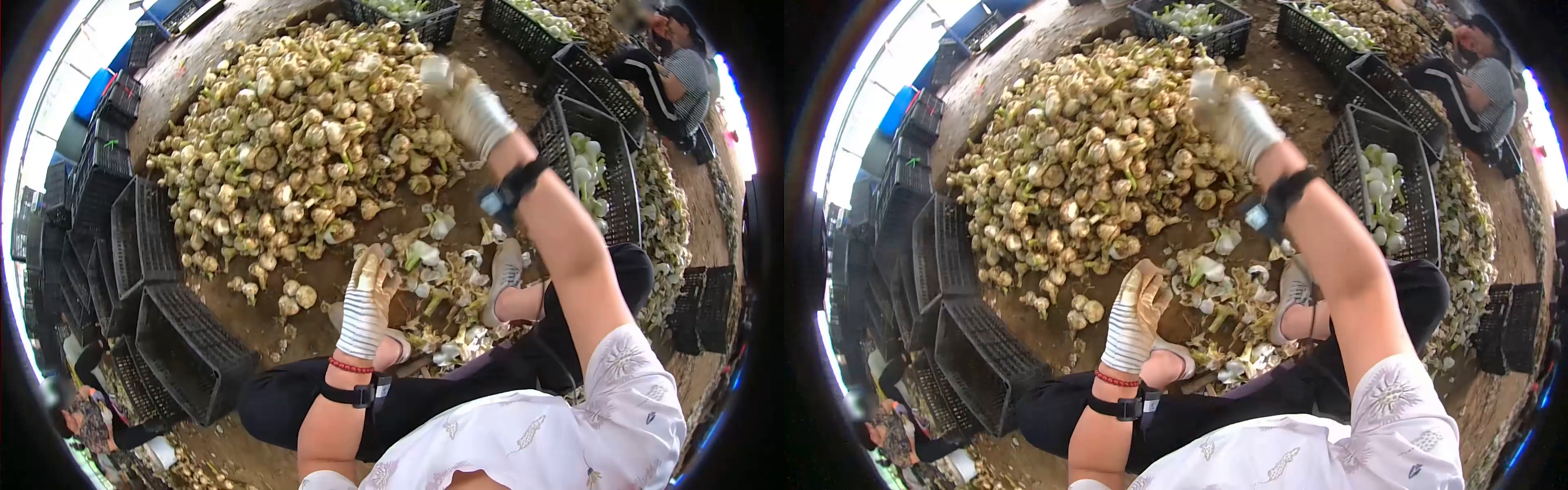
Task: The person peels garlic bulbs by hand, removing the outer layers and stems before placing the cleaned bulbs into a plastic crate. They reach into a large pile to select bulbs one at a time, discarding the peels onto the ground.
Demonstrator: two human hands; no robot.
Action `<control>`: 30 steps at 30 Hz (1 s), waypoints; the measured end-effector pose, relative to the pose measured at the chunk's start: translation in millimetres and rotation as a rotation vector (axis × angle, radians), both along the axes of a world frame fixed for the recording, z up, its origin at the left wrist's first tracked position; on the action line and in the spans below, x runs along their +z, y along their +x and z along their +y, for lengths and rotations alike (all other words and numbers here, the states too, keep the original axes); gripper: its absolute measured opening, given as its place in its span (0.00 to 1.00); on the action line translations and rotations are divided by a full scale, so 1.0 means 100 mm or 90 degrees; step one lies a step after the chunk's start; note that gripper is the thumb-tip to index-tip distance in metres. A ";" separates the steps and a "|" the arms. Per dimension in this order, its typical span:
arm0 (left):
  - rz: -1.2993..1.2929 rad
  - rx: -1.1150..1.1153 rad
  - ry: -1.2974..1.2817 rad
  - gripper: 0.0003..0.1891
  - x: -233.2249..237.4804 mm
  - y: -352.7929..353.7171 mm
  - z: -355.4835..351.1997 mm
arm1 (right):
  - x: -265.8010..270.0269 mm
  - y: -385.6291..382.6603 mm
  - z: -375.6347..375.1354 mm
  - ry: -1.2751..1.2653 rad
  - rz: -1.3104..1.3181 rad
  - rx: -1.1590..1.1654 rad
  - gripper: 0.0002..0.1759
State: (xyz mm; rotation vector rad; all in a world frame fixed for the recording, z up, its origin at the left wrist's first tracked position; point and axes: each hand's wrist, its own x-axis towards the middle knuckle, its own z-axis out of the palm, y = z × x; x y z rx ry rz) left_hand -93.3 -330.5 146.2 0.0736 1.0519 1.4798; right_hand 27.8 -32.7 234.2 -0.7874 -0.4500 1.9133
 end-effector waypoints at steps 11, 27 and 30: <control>0.065 0.034 -0.035 0.15 0.23 -0.13 0.02 | -1.27 -0.92 0.01 0.408 -0.716 0.270 0.32; 0.181 0.056 0.121 0.36 0.18 -0.56 0.06 | -0.28 -0.48 -1.12 0.495 -0.372 0.609 0.13; 0.256 0.099 0.109 0.35 0.26 -0.52 0.00 | -0.32 -0.51 -1.46 0.405 -0.275 0.451 0.29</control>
